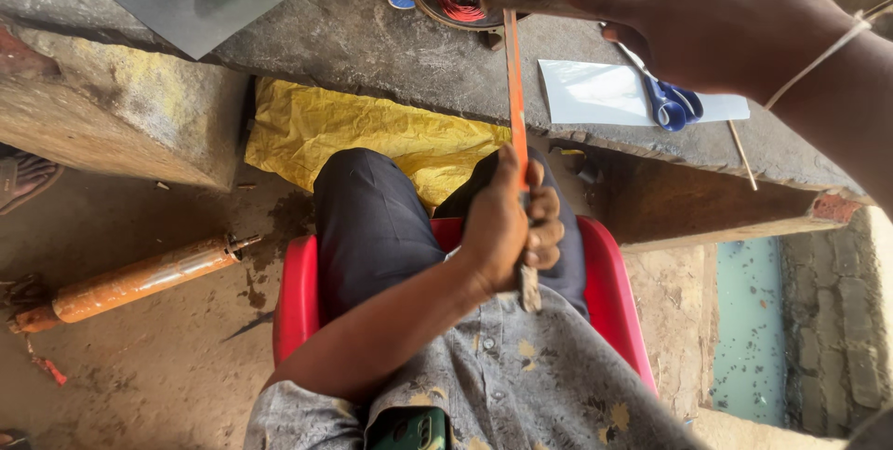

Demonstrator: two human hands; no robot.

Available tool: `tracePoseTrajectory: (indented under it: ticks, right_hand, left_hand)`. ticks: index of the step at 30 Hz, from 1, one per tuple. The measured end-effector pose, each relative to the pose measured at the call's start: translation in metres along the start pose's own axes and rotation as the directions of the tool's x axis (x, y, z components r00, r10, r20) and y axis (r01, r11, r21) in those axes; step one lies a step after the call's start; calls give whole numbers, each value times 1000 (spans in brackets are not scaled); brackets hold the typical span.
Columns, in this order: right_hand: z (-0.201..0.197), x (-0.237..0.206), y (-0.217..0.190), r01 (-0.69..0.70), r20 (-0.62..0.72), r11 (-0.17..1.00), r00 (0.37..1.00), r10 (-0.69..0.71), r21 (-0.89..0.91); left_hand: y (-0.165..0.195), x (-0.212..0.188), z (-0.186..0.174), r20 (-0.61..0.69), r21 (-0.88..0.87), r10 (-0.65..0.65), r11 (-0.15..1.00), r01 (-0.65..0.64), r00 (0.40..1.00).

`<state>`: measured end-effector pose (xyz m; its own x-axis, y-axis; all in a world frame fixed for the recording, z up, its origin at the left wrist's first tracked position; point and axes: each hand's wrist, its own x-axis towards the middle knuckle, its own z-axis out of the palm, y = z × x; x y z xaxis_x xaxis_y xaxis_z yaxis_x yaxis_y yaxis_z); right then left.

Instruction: The person taps a motor housing with a rubber mallet to seat internal windings, then uses a hammer to strike a metal bar held against the motor. The motor is rotated and tapped at different positions during the process.

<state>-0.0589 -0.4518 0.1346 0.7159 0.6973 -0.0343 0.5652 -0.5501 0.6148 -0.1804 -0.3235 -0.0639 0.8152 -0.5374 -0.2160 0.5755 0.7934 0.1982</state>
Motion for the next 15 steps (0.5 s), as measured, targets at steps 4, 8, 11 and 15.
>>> tracePoseTrajectory:
  ticks: [4, 8, 11, 15]
  right_hand:
    - [-2, -7, 4, 33, -62, 999, 997, -35, -36]
    - [4, -6, 5, 135, -271, 991, 954, -128, 5]
    - [15, -3, -2, 95, 20, 990, 995, -94, -104]
    - [19, -7, 1, 70, 36, 983, 997, -65, -169]
  left_hand:
    - [-11, -3, -4, 7, -37, -20, 999, 21, 1000]
    - [-14, 0, -6, -3, -67, -24, 997, 24, 1000]
    - [-18, 3, -6, 12, -38, 8, 999, -8, 1000]
    - [-26, 1, -7, -23, -19, -8, 1000, 8, 1000]
